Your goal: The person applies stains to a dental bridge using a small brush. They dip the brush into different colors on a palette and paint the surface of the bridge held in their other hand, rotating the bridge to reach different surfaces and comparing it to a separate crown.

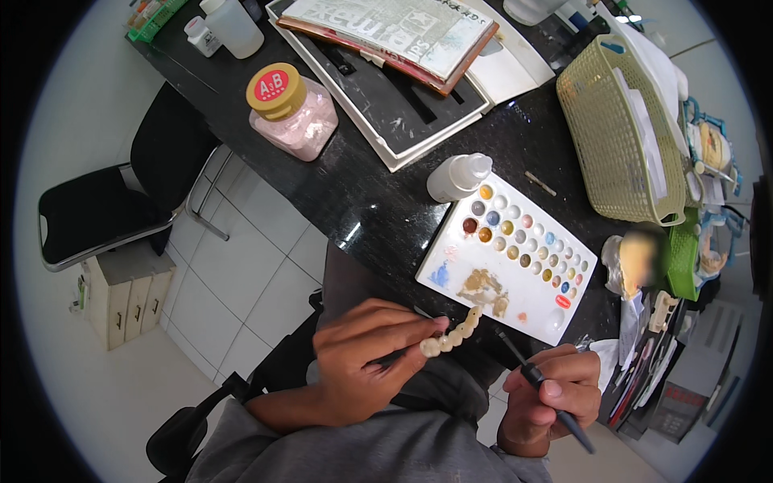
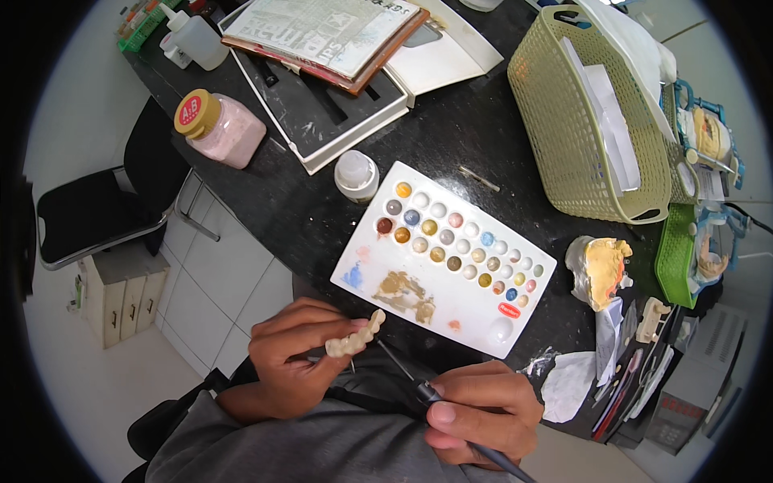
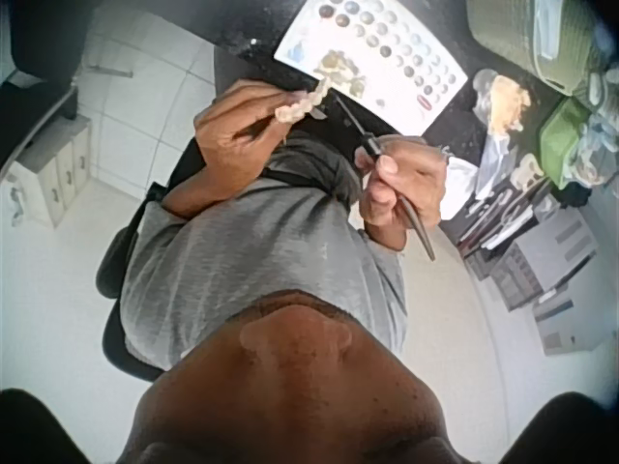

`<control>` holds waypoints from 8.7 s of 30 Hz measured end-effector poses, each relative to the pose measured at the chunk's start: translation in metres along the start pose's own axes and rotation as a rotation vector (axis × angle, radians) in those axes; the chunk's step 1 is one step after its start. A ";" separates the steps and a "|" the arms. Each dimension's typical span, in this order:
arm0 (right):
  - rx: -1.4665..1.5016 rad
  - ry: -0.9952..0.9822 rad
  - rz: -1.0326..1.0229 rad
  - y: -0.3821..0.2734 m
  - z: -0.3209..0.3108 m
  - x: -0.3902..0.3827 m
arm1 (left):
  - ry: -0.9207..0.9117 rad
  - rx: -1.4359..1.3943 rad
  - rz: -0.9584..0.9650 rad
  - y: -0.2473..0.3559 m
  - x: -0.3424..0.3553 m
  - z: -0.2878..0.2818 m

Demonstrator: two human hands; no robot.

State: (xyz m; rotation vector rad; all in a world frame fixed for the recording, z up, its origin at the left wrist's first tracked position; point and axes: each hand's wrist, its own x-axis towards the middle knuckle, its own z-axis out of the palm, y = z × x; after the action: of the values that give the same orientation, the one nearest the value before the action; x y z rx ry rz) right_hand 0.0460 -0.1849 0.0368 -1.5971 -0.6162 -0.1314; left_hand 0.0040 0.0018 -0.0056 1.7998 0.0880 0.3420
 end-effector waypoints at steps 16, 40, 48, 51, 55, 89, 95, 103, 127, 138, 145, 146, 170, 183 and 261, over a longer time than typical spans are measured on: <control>-0.269 -0.193 -0.201 0.002 -0.005 0.001 | 0.030 0.467 0.378 -0.002 0.002 -0.006; -0.299 -0.161 -0.215 0.004 -0.002 -0.001 | 0.030 0.465 0.394 -0.002 0.003 -0.006; -0.195 -0.040 -0.265 0.007 -0.001 -0.005 | 0.028 0.247 0.203 -0.001 0.004 -0.005; -0.251 -0.105 -0.214 0.004 -0.003 -0.003 | -0.037 0.071 -0.026 0.004 0.005 -0.011; -0.160 -0.088 -0.132 -0.001 0.003 0.006 | -0.048 -0.067 -0.144 0.005 0.006 -0.009; -0.169 0.000 -0.130 0.007 0.028 0.017 | 0.023 -0.436 -0.453 0.009 0.003 -0.008; -0.167 -0.037 -0.142 0.008 0.029 0.018 | 0.038 -0.436 -0.432 0.007 0.003 -0.006; -0.179 -0.059 -0.142 0.008 0.029 0.020 | 0.022 -0.434 -0.419 0.006 0.004 -0.007; -0.176 -0.054 -0.164 0.008 0.028 0.019 | 0.000 -0.403 -0.406 0.004 0.003 -0.007; -0.174 -0.067 -0.191 0.009 0.026 0.018 | -0.017 -0.405 -0.413 0.005 0.004 -0.008; -0.168 -0.062 -0.185 0.008 0.028 0.021 | -0.006 -0.395 -0.424 0.006 0.004 -0.007; -0.161 -0.053 -0.178 0.008 0.026 0.019 | -0.010 -0.387 -0.434 0.007 0.005 -0.007; -0.201 0.039 -0.168 0.010 0.031 0.018 | 0.003 -0.467 -0.405 0.006 0.003 -0.008; -0.226 0.020 -0.164 0.010 0.030 0.017 | -0.007 -0.456 -0.398 0.005 0.002 -0.008; -0.218 0.125 -0.105 0.008 0.027 0.014 | 0.001 -0.483 -0.399 0.004 0.001 -0.008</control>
State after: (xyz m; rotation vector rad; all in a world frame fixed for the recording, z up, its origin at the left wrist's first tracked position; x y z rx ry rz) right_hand 0.0538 -0.1547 0.0319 -1.7511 -0.6043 -0.3843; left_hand 0.0019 0.0083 0.0002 1.2669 0.3323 0.0666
